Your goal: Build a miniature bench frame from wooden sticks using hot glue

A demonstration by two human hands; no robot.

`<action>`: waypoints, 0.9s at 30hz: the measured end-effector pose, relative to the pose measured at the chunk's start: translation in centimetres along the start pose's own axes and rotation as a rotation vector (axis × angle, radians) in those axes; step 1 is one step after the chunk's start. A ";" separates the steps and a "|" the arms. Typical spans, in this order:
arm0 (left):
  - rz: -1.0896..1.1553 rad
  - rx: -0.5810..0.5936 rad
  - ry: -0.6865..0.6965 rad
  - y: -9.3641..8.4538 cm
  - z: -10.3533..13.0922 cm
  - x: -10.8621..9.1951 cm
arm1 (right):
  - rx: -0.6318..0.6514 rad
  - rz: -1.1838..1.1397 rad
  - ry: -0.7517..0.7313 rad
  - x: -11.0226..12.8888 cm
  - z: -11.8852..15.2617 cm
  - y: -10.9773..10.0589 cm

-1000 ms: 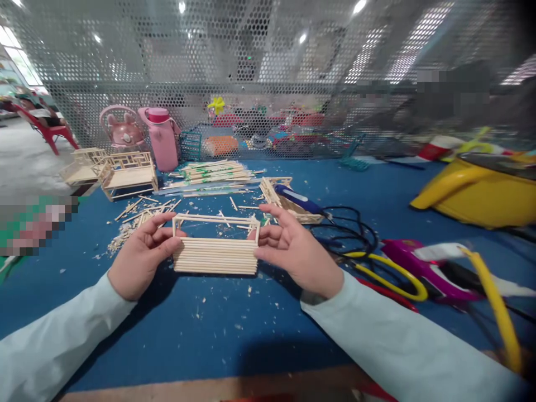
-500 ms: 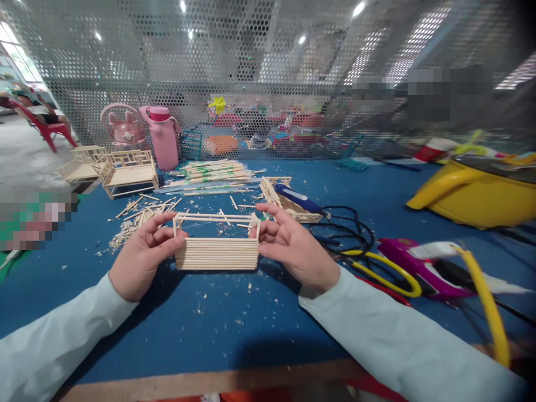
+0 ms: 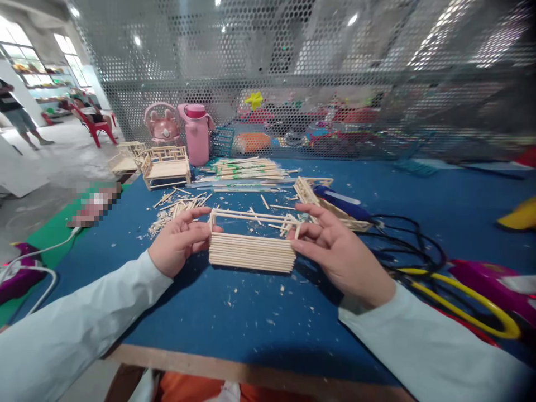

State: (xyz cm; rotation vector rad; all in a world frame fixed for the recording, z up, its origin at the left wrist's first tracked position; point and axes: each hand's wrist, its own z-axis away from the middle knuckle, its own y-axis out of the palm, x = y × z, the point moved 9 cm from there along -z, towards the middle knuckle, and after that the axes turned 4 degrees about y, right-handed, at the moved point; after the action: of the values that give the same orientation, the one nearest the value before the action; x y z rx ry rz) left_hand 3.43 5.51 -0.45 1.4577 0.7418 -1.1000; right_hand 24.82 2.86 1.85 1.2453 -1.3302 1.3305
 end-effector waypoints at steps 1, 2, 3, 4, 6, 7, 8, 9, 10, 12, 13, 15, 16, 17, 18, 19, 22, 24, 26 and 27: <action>0.003 0.011 0.000 0.0 0.0 0.0 | -0.005 0.011 -0.001 0.0 0.0 0.0; 0.004 0.017 -0.004 0.0 -0.1 0.1 | -0.009 0.021 -0.001 0.1 0.0 0.0; 0.004 0.018 -0.009 -0.1 -0.1 0.2 | -0.012 0.027 0.000 0.1 0.0 0.0; 0.003 0.016 -0.013 -0.1 -0.1 0.3 | -0.015 0.028 0.002 0.1 0.0 0.0; 0.000 0.010 -0.016 -0.2 -0.2 0.5 | -0.014 0.011 0.007 0.0 0.0 -0.1; -0.003 0.010 -0.015 -0.3 -0.2 0.5 | -0.008 -0.003 0.009 0.0 0.1 -0.1; -0.006 0.011 -0.013 -0.3 -0.2 0.5 | 0.001 -0.018 0.012 -0.1 0.1 -0.1; -0.011 0.011 -0.011 -0.3 -0.2 0.5 | 0.013 -0.036 0.014 -0.1 0.1 0.0; -0.018 0.009 -0.009 -0.3 -0.2 0.5 | 0.026 -0.056 0.013 -0.1 0.2 0.0; -0.027 0.002 -0.011 -0.3 -0.1 0.5 | 0.046 -0.100 0.013 -0.2 0.3 0.1; -0.029 -0.002 -0.013 -0.4 -0.1 0.5 | 0.046 -0.119 0.012 -0.2 0.3 0.1; -0.027 -0.007 -0.013 -0.4 0.0 0.5 | 0.028 -0.136 0.016 -0.2 0.3 0.0; -0.025 -0.007 -0.012 -0.4 0.0 0.5 | 0.012 -0.132 0.020 -0.3 0.3 -0.1; -0.025 -0.005 -0.011 -0.4 0.1 0.5 | -0.004 -0.122 0.023 -0.3 0.3 -0.2; -0.027 -0.004 -0.010 -0.4 0.1 0.5 | -0.019 -0.108 0.023 -0.3 0.3 -0.3; -0.030 -0.005 -0.010 -0.4 0.1 0.5 | -0.030 -0.094 0.022 -0.3 0.3 -0.3; -0.042 -0.026 0.001 -0.3 0.2 0.3 | -0.036 -0.070 0.010 -0.3 0.2 -0.4; -0.054 -0.038 0.023 -0.3 0.3 0.2 | -0.031 -0.061 0.002 -0.2 0.2 -0.3; -0.076 -0.040 0.049 -0.3 0.4 0.0 | -0.033 -0.051 -0.006 0.0 0.3 -0.3; -0.091 -0.037 0.065 -0.3 0.5 0.0 | -0.036 -0.045 -0.010 0.1 0.3 -0.3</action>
State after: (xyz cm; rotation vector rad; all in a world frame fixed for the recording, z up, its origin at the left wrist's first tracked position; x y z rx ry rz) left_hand 3.04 5.13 -0.50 1.4459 0.8774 -1.1061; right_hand 25.17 2.62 1.97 1.2514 -1.3202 1.2653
